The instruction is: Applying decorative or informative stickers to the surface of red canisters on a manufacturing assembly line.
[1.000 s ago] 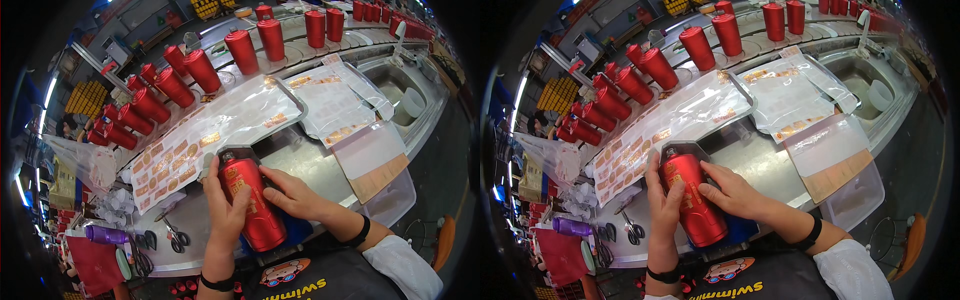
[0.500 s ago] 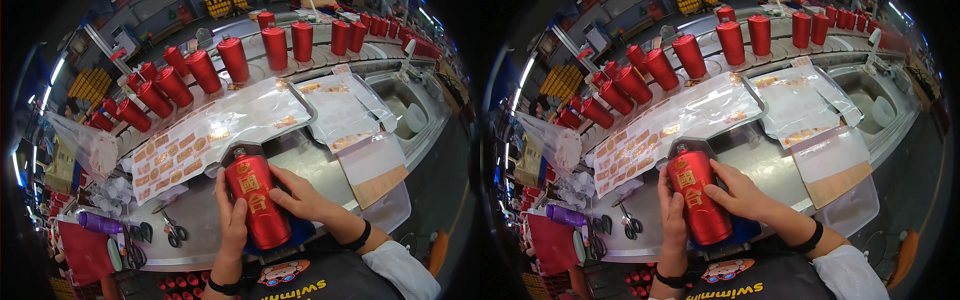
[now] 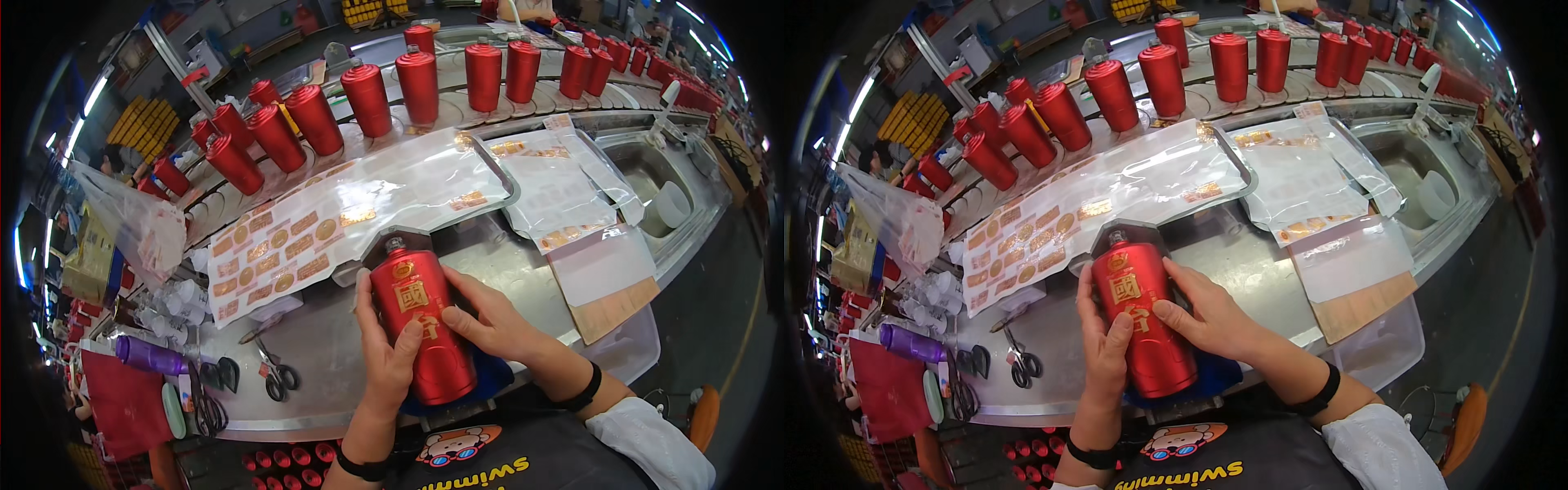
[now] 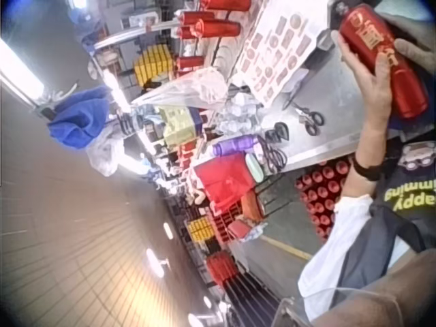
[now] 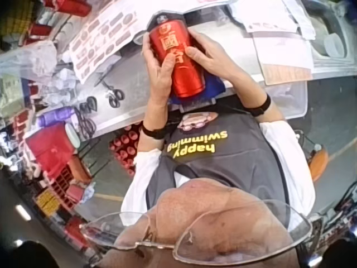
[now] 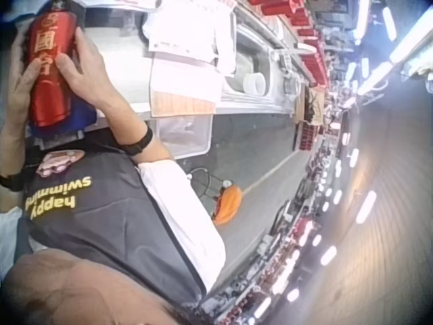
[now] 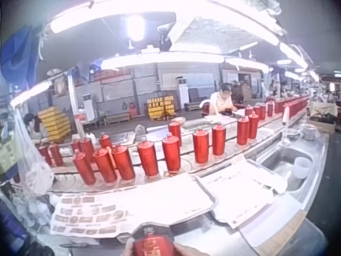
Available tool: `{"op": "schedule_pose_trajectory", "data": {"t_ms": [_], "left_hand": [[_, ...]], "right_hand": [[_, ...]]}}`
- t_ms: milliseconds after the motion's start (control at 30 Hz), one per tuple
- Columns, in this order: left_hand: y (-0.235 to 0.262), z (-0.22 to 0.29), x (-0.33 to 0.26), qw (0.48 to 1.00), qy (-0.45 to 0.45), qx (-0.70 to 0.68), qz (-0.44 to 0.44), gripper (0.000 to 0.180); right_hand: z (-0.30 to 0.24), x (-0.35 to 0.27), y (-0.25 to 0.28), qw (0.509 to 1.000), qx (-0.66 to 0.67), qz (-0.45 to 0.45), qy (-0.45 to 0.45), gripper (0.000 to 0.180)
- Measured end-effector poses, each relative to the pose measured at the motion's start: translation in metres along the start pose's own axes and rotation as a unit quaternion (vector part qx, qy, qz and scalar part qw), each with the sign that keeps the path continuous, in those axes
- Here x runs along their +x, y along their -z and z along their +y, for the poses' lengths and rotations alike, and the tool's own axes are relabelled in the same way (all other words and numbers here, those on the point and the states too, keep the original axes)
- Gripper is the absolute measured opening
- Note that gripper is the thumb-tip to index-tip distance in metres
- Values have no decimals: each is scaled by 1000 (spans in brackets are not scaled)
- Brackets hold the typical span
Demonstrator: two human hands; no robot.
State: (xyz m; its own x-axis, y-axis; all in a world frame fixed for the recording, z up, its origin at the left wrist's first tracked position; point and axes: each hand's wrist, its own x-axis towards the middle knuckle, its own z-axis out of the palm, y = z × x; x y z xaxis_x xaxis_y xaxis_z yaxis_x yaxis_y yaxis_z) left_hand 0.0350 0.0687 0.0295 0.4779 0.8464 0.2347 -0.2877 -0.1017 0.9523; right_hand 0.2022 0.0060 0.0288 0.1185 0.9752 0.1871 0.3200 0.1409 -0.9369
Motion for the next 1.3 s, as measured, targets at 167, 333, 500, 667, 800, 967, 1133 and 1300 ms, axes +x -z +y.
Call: {"op": "schedule_pose_trajectory", "data": {"t_ms": [167, 333, 500, 667, 800, 967, 1133, 1300], "left_hand": [[1, -5, 0, 999, -16, 44, 12, 87], [1, -5, 1, 999, -12, 45, 10, 89], [0, -5, 1, 999, -9, 46, 13, 90], [-5, 3, 0, 999, -9, 37, 16, 89], [3, -5, -2, 997, -24, 66, 5, 86], [-1, -4, -2, 999, -7, -21, 24, 70], [0, -3, -3, 999, -1, -49, 24, 68], [1, 2, 7, 999, -8, -16, 31, 77]], "right_hand": [[-2, 0, 0, 1000, 10, -3, -14, 71], [1, 1, -1, 1000, -15, 5, 2, 71], [-1, 1, 1, 1000, -1, 4, -11, 70], [-2, 1, -2, 999, -32, 11, 0, 67], [-3, 3, -4, 1000, 3, 14, -22, 70], [0, 4, -5, 1000, 15, 12, -20, 72], [-4, 5, -4, 1000, -2, 9, -16, 76], [-5, 5, -5, 1000, -17, 4, -7, 78]]}}
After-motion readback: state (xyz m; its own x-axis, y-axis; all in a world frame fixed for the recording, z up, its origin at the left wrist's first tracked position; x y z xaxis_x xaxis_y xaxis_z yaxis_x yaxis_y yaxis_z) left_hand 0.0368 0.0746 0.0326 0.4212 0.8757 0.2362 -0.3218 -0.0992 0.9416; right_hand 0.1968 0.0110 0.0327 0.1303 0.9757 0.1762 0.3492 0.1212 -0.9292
